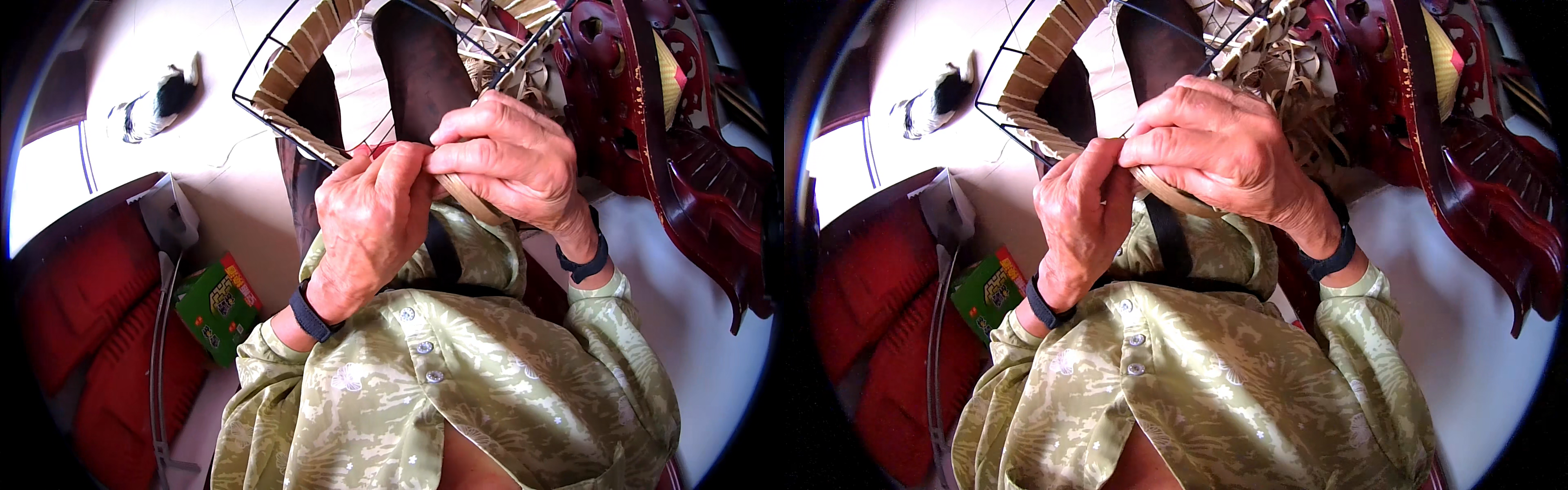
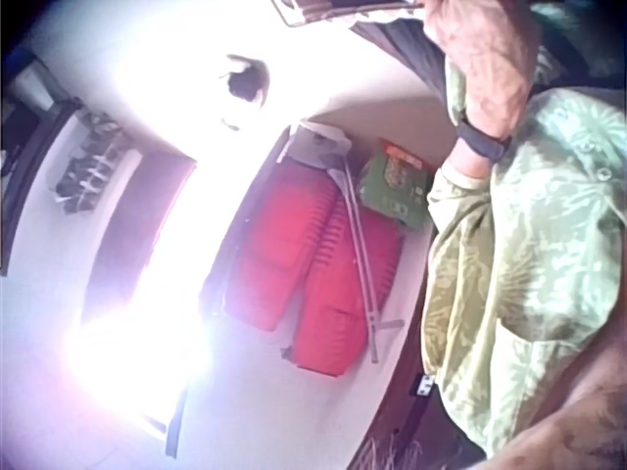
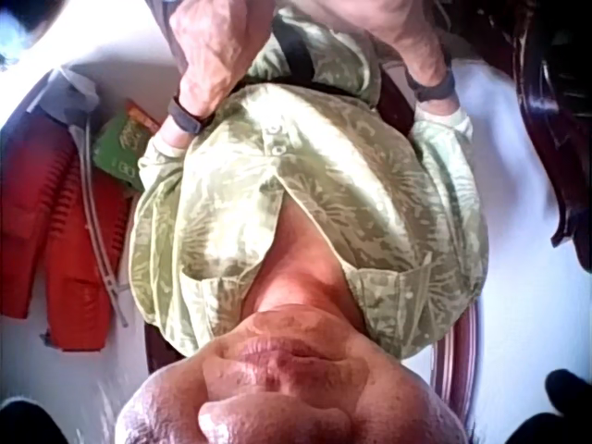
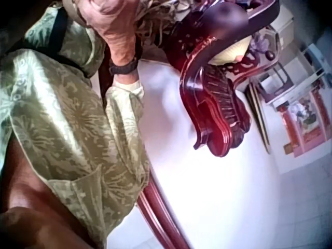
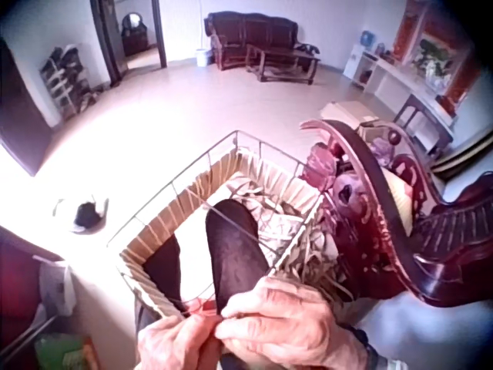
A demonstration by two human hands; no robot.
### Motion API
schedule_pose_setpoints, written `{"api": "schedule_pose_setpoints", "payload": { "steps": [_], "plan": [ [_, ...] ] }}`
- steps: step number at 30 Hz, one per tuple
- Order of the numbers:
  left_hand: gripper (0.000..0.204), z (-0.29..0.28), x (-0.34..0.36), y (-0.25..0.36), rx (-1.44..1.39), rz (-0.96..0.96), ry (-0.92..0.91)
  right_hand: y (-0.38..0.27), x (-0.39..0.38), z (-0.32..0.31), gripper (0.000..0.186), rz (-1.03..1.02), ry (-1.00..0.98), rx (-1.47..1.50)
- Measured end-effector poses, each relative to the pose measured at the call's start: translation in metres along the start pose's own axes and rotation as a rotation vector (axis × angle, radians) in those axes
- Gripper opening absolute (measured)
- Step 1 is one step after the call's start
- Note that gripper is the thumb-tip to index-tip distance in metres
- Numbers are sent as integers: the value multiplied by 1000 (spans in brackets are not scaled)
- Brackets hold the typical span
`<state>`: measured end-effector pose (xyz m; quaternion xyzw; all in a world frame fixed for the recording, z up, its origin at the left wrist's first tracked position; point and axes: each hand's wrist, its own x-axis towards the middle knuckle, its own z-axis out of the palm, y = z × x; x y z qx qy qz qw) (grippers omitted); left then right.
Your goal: The person weaves a basket by hand, threading strips of material through the vertical supports of a wire frame.
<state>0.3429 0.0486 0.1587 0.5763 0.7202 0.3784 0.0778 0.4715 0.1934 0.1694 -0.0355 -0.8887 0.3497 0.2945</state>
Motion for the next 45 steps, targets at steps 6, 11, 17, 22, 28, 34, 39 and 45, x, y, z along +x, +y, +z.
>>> {"api": "schedule_pose_setpoints", "payload": {
  "steps": [6,11,17,22,28,34,39,45],
  "plan": [
    [22,3,-2,-1,-47,-24,-3,1,21,-1,15,-16,-32,-194],
    [32,8,-5,3,-148,-158,30,12,51,-8,16,64,-287,-253],
    [29,3,-6,1,-137,-55,21,24,79,-5,11,174,-658,-102],
    [25,2,-9,-3,-152,-1,37,39,87,4,18,244,-943,115],
    [27,3,-7,-6,-81,60,39,45,81,11,15,411,-943,128],
    [23,0,-3,-2,-91,18,-33,44,76,12,19,215,-788,-94],
    [14,-8,2,8,-155,-198,-163,21,73,-14,13,36,-332,-214],
    [10,-15,13,11,-195,-319,-272,-25,20,-51,13,331,231,-228]
  ]
}}
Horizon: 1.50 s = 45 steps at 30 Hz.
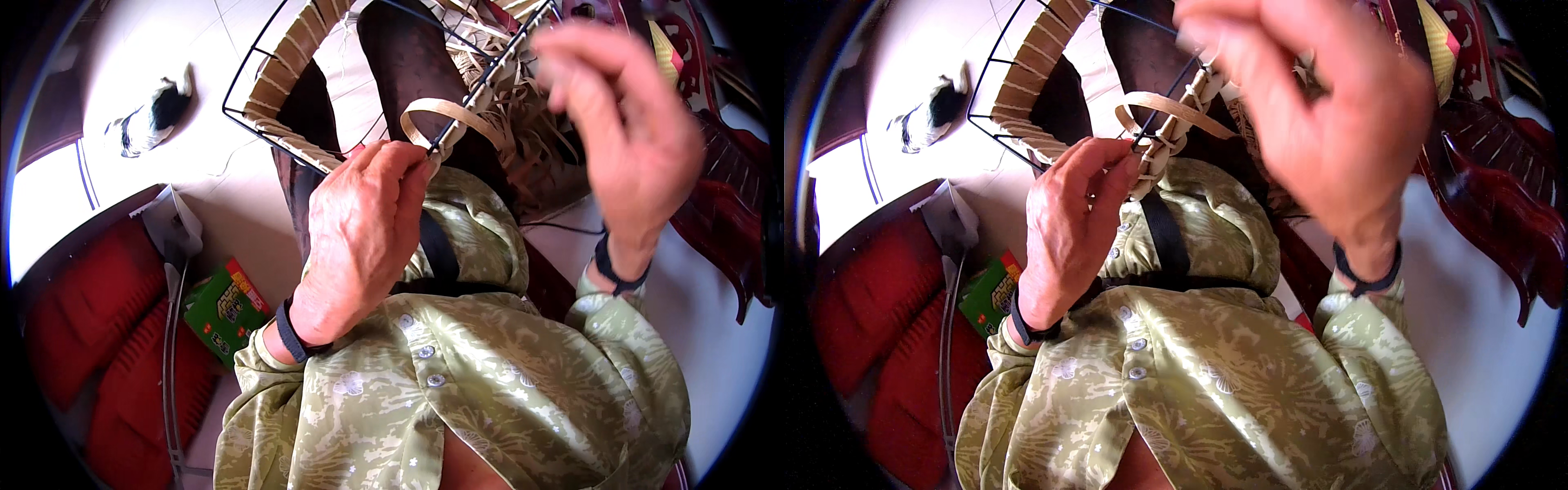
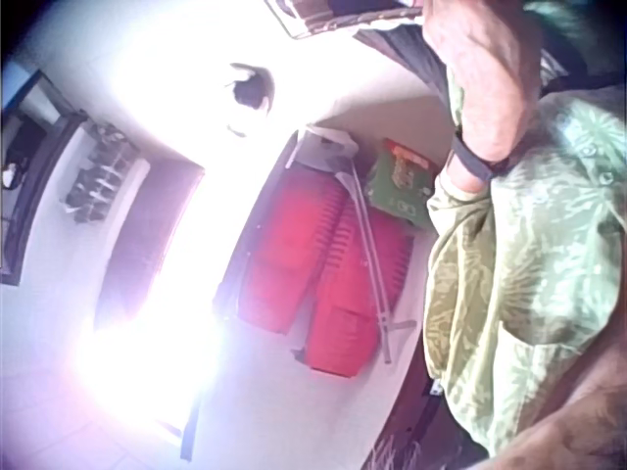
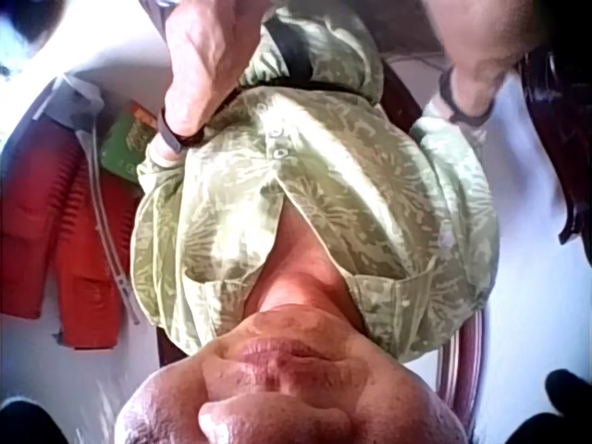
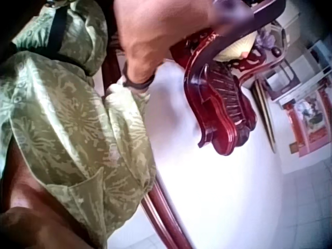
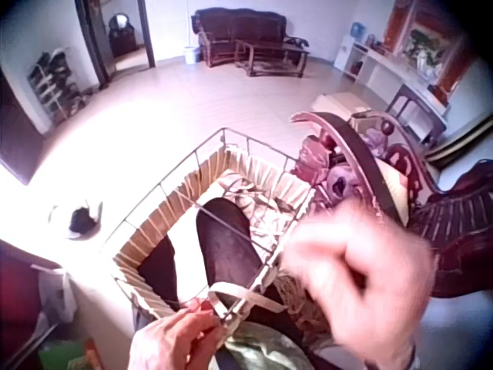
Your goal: The person weaves a basket by hand, threading strips of material through the vertical supports of a wire frame.
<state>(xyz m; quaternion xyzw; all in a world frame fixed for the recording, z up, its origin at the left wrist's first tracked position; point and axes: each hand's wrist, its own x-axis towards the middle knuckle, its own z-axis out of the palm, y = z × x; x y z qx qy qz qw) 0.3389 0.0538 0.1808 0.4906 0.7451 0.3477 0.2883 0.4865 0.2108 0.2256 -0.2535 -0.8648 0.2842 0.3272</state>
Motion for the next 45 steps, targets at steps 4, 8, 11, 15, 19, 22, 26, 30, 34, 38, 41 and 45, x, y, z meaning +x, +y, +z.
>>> {"api": "schedule_pose_setpoints", "payload": {
  "steps": [4,8,11,15,19,22,26,30,34,38,41,45],
  "plan": [
    [14,-2,8,0,34,45,-47,-7,-60,33,20,439,-276,350],
    [15,-3,6,1,5,32,-53,-4,-83,64,28,760,-177,774],
    [16,-2,6,1,-7,27,-48,-5,-85,69,26,879,-216,886],
    [16,-1,3,-2,14,14,-46,11,-80,64,17,757,-350,845],
    [14,1,1,-5,-29,14,-22,30,-61,40,23,739,-414,806],
    [16,4,2,-7,13,66,24,20,-43,40,27,849,-367,971],
    [24,3,4,-7,-92,-44,29,19,-31,36,29,1045,-414,1240],
    [27,1,3,-6,51,52,54,22,-30,34,29,1118,-505,1305],
    [22,5,2,-8,80,127,110,25,-24,30,28,1134,-561,1269],
    [13,9,2,-7,128,241,148,19,-16,29,27,909,-583,927],
    [9,10,-1,-2,174,218,139,17,-13,25,31,665,-554,697],
    [10,15,1,5,69,80,77,15,-6,13,35,587,-493,783]
  ]
}}
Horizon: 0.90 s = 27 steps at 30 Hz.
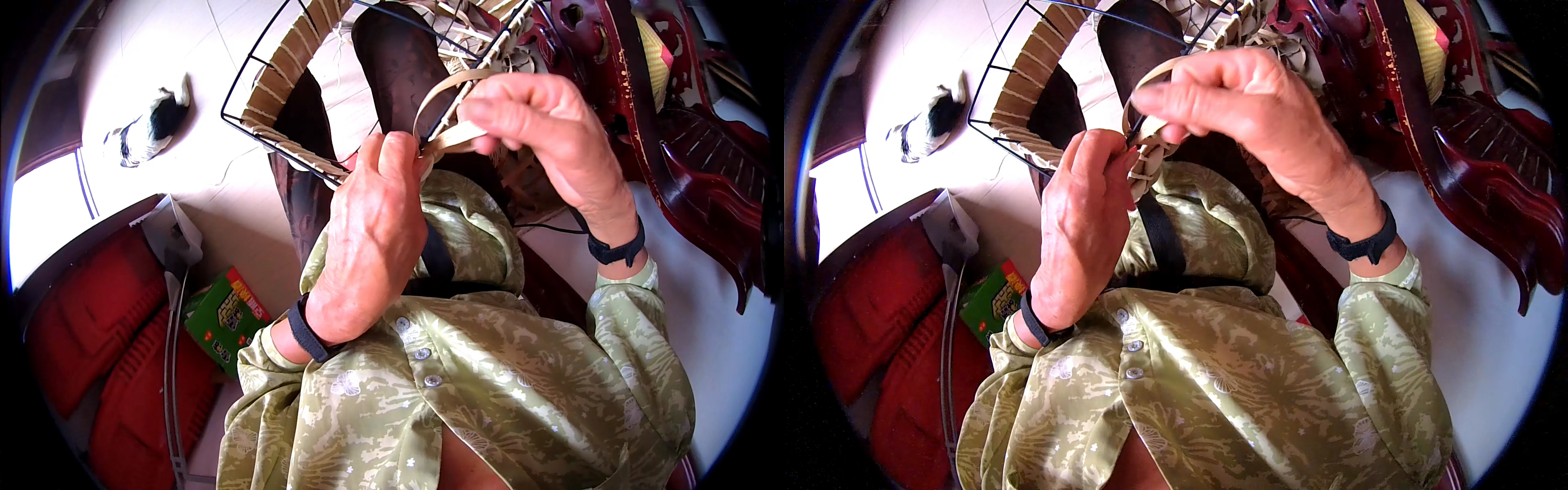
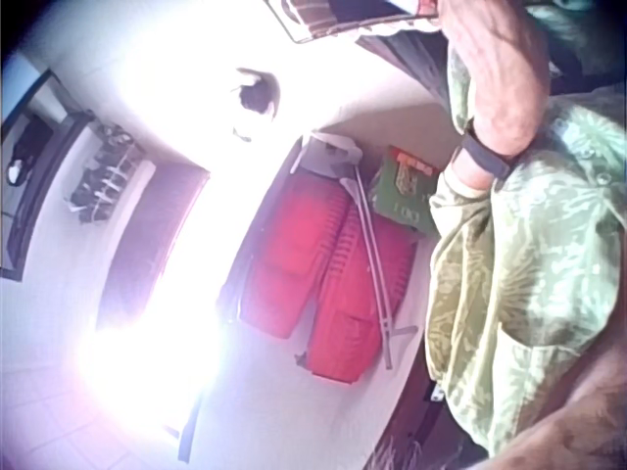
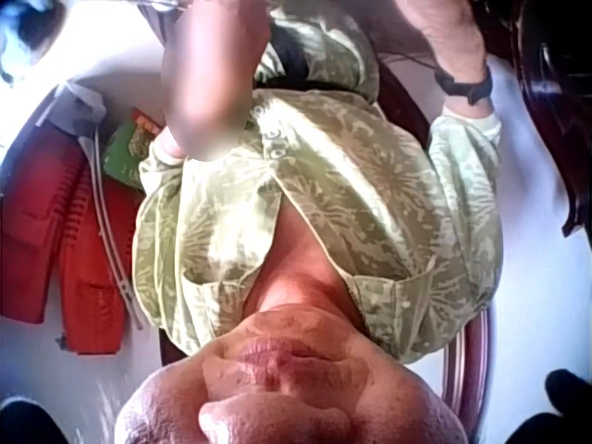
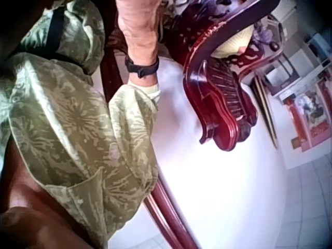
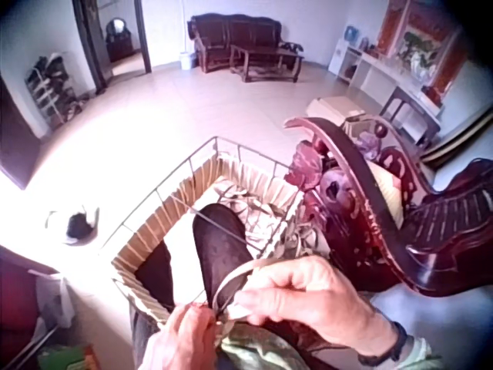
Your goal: The person weaves a basket by hand, threading strips of material through the vertical supports of a wire frame.
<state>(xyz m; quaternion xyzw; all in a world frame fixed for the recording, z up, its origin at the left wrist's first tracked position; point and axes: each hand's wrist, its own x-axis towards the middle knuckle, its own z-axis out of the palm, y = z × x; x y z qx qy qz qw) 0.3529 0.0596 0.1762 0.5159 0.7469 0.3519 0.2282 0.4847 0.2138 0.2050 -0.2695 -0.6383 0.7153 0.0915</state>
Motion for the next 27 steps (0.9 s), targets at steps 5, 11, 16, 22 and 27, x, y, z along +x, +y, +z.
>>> {"api": "schedule_pose_setpoints", "payload": {
  "steps": [5,11,16,22,27],
  "plan": [
    [24,5,-1,2,-19,1,28,-24,-18,-6,36,51,-80,-59],
    [16,13,5,-15,85,328,190,-57,-63,-20,24,93,63,-183],
    [19,14,2,-21,103,348,207,-70,-126,-51,28,-319,115,-560],
    [22,16,-1,-24,83,341,224,-67,-186,-69,31,295,516,-732],
    [21,15,-1,-19,62,320,226,63,-111,-52,26,125,367,-659]
  ]
}}
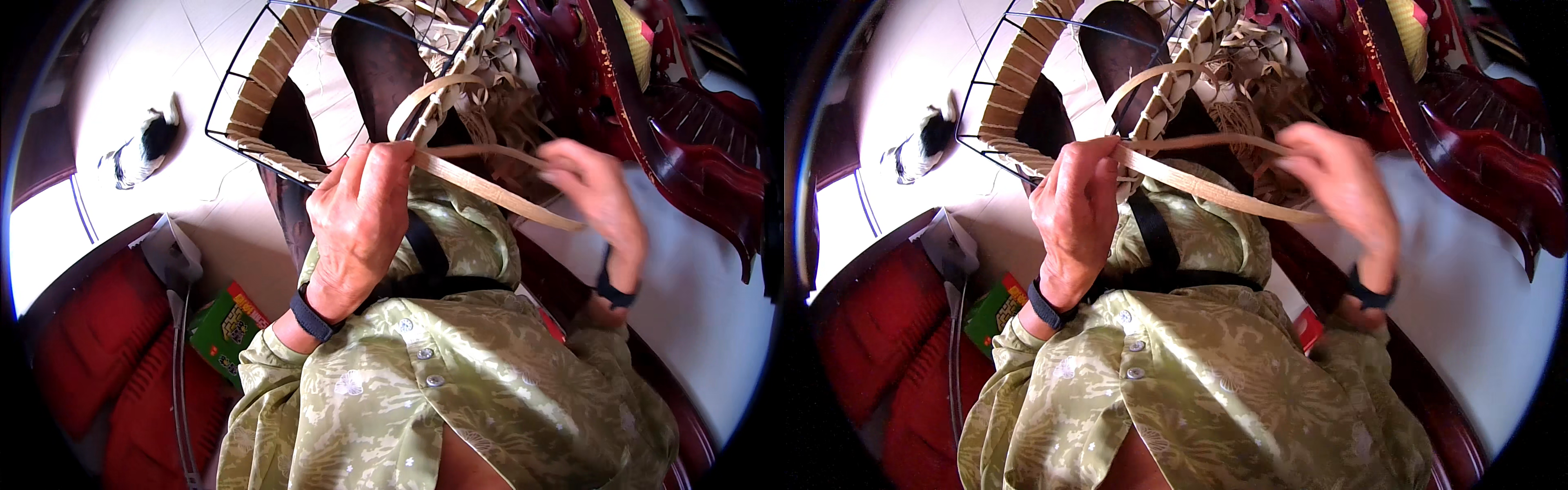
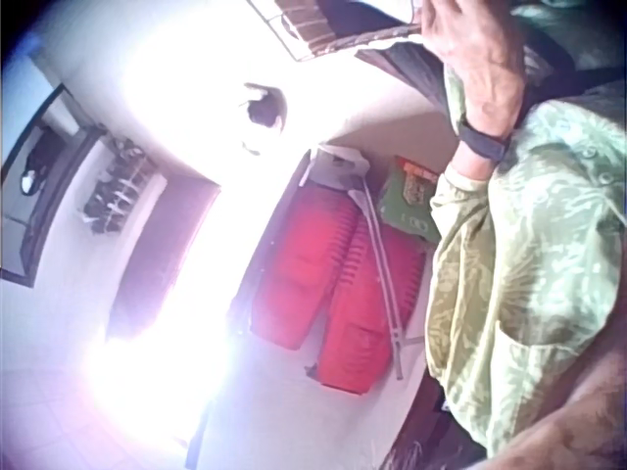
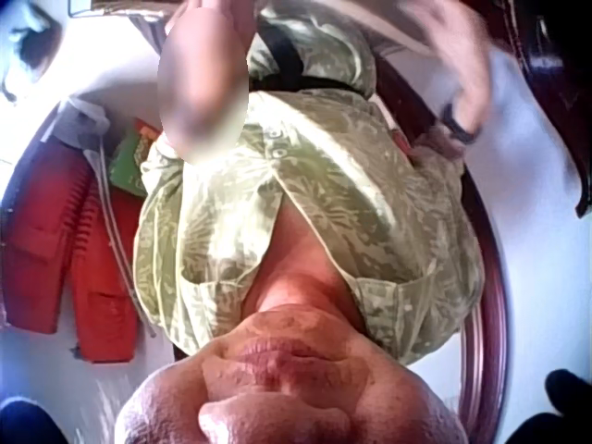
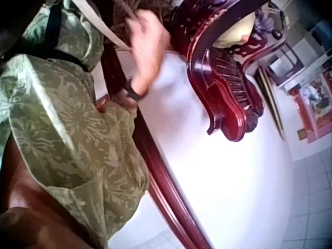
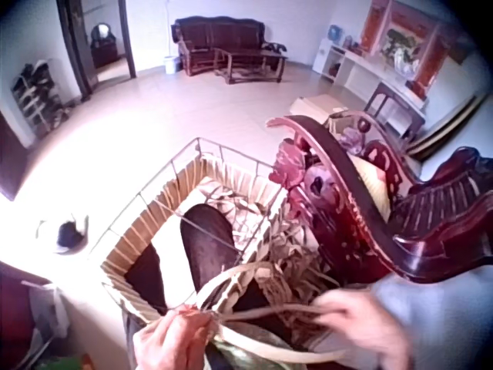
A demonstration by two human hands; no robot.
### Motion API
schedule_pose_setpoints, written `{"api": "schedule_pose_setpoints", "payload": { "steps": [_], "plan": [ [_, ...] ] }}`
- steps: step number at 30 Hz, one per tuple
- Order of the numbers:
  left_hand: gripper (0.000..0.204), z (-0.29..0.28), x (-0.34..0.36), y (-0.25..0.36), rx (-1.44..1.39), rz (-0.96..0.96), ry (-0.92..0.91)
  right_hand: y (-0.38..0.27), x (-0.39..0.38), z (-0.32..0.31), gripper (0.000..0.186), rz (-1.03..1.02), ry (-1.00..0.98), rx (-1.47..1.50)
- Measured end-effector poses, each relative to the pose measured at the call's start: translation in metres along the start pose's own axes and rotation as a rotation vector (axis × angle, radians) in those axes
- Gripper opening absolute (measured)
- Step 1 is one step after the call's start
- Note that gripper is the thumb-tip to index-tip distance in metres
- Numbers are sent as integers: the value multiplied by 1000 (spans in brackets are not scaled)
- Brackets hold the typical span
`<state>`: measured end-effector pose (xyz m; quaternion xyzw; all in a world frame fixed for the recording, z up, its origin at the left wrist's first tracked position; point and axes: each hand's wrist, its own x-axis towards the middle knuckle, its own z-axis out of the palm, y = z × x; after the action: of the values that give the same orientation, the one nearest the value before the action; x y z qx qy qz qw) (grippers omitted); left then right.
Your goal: The person weaves a basket by hand, threading strips of material through the vertical supports of a wire frame.
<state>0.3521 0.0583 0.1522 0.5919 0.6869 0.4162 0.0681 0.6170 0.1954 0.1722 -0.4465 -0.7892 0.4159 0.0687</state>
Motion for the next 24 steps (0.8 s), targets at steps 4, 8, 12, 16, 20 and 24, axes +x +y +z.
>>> {"api": "schedule_pose_setpoints", "payload": {
  "steps": [4,8,12,16,20,24],
  "plan": [
    [22,-2,1,1,-22,-22,-36,-49,34,77,54,-157,-121,91],
    [22,-1,3,1,-45,-50,-21,-50,43,116,40,-407,181,1],
    [22,-1,4,0,-75,-54,-23,-48,42,111,13,-365,29,96],
    [22,-2,2,-1,-79,-54,-33,-49,28,40,15,169,-88,710],
    [22,-5,1,-1,-71,-39,-46,48,-2,-73,24,-139,780,1193],
    [23,-4,1,0,-42,-27,-37,83,-35,-120,33,77,1268,571]
  ]
}}
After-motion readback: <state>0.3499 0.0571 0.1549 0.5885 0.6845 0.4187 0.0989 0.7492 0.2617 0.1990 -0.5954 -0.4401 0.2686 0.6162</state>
